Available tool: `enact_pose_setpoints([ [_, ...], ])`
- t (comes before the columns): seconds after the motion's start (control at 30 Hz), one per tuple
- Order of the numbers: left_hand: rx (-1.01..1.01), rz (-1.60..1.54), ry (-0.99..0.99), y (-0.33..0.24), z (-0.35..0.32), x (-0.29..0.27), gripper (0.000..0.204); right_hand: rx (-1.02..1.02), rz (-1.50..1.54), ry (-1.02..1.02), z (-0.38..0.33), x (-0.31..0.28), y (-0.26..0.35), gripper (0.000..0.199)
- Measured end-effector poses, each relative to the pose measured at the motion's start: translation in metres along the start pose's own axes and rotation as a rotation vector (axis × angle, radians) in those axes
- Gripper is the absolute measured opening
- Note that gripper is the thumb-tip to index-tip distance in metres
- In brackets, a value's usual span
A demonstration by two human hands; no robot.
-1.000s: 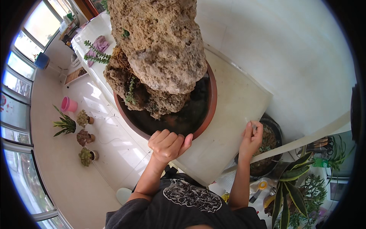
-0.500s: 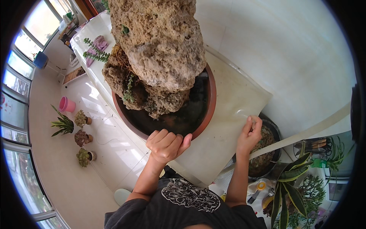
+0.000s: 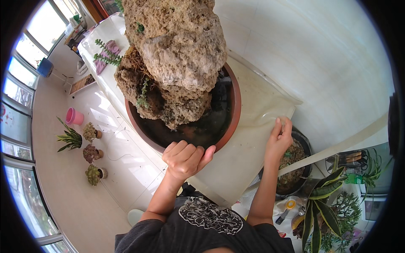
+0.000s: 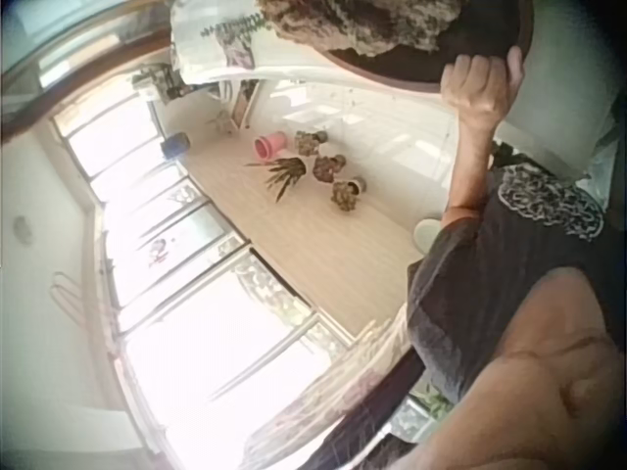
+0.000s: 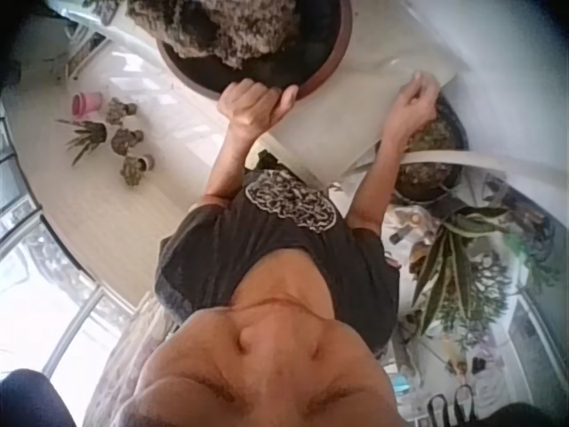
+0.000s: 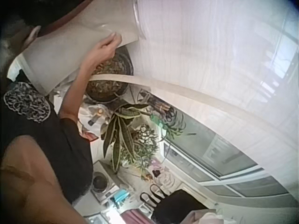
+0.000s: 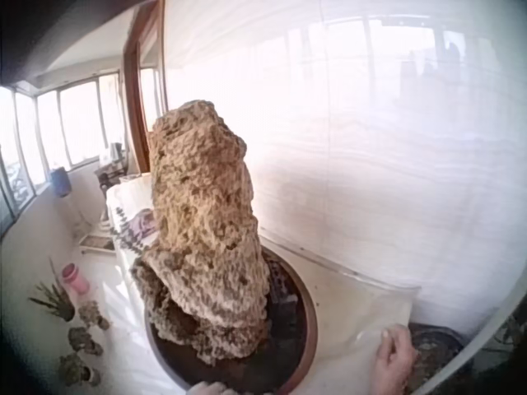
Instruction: The person moves a large potted plant aside on a white surface, then wipes the surface with a purple cloth. They smooth a plastic sheet over the surface and continue wiping around the plant before moving the plant back into position.
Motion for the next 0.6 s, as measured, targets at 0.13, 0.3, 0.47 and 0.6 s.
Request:
enact_pose_setpoints([
  [0.13, 0.000, 0.001, -0.002, 0.001, 0.004, -0.001, 0.027, -0.075, 0.017, -0.043, 0.006, 0.003, 0.006, 0.012],
  [0.3, -0.006, -0.001, -0.010, 0.000, 0.002, -0.002, 0.027, -0.032, 0.030, -0.005, 0.010, 0.008, 0.006, 0.012],
  [0.47, 0.013, 0.006, -0.035, -0.003, -0.001, 0.000, 0.030, 0.132, 0.185, 0.086, 0.010, 0.009, -0.002, 0.012],
  [0.6, 0.022, 0.018, -0.057, -0.003, 0.000, 0.001, 0.035, 0.410, 0.394, 0.178, 0.009, 0.007, -0.011, 0.017],
])
Point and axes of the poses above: each hand's wrist, its own z-axis towards the middle knuckle, its own x-axis out of the palm, y = z × x, the point moved 6 cm from there along z, towards the middle knuckle, and after that the axes turned 11 degrees about x, right-handed, at the moved point
